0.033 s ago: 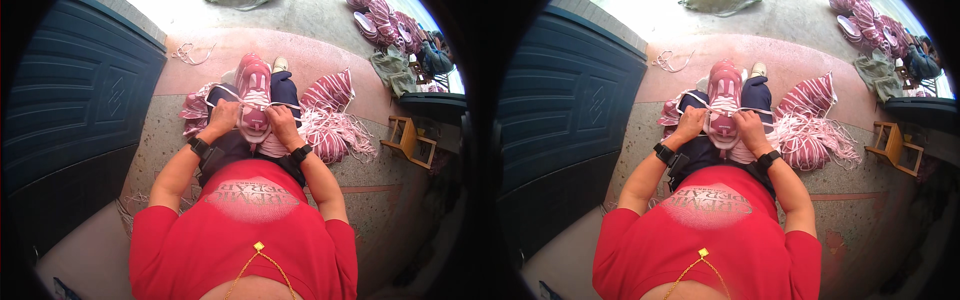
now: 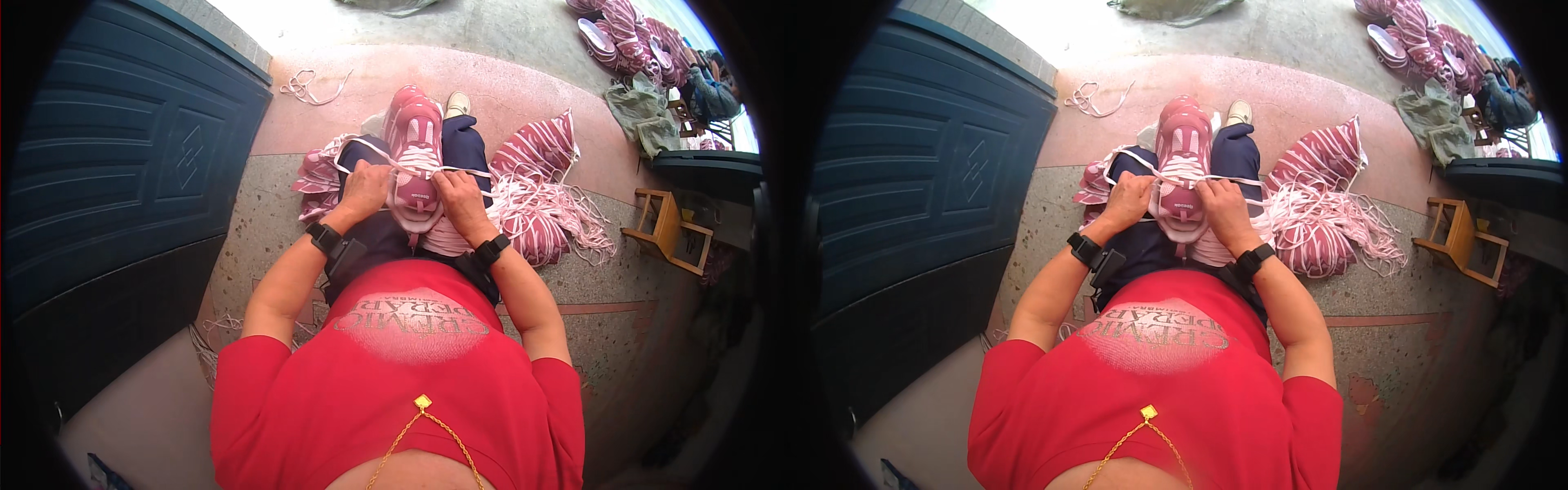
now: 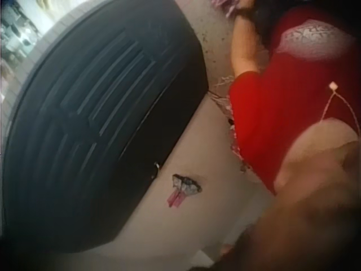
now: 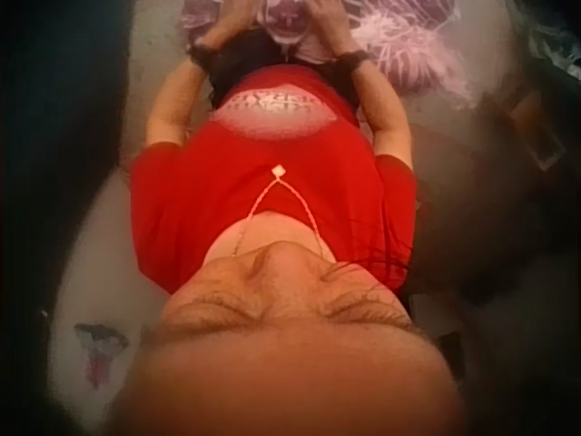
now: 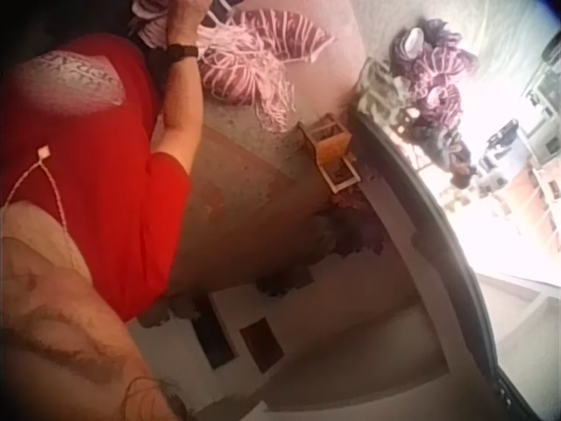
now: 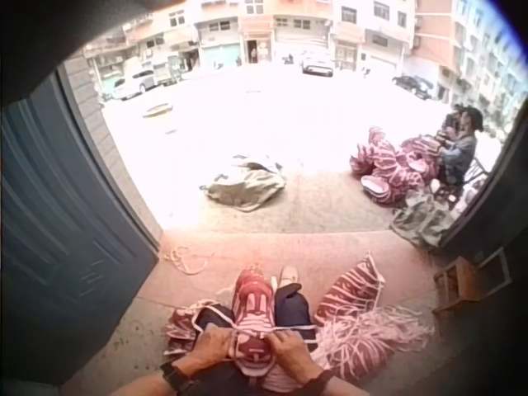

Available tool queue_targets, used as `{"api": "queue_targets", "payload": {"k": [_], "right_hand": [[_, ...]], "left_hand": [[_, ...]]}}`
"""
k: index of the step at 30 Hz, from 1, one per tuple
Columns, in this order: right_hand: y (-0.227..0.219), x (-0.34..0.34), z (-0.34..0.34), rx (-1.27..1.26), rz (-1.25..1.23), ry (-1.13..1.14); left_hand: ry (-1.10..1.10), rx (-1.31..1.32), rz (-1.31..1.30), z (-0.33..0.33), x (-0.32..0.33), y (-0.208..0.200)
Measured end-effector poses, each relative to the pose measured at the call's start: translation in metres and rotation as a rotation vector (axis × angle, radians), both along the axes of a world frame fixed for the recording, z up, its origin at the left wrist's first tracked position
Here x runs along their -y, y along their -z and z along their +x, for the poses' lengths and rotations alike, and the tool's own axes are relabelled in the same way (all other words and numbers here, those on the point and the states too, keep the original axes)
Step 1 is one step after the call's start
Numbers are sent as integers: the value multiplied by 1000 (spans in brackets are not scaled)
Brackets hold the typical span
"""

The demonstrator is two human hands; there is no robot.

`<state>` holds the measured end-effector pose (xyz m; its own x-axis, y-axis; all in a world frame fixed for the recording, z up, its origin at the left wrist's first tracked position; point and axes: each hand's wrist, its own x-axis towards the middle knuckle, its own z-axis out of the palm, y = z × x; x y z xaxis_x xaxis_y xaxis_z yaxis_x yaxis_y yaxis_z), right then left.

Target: The person sits on the floor and repeatedly threads a long pink shoelace through the eyelets of a pink sneaker held on their lap. They pull the lace taut, adjust the loops, and continue lacing the same shoe throughout the clip.

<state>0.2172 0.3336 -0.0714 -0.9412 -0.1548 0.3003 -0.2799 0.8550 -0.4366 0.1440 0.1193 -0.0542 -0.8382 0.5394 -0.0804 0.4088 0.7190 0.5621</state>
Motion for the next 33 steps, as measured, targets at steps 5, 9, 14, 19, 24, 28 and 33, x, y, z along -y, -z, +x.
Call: {"api": "queue_targets", "payload": {"k": [5,9,14,19,24,28,33], "right_hand": [[-21,5,-13,-46,281,-20],[-24,0,-17,-308,-164,59],[-165,-112,-29,-653,-570,744],[-232,-149,-9,-744,-1157,542],[-113,-7,-40,267,-844,142],[-28,61,-36,392,-436,106],[-13,65,-27,332,-100,128]], "left_hand": [[8,0,1,0,-1,2],[39,-36,-2,-3,-4,6],[3,-6,-35,2,8,6],[43,-46,18,-1,-1,8],[45,7,-4,-2,4,6],[43,78,-6,-5,1,1],[57,25,19,-6,8,9]]}}
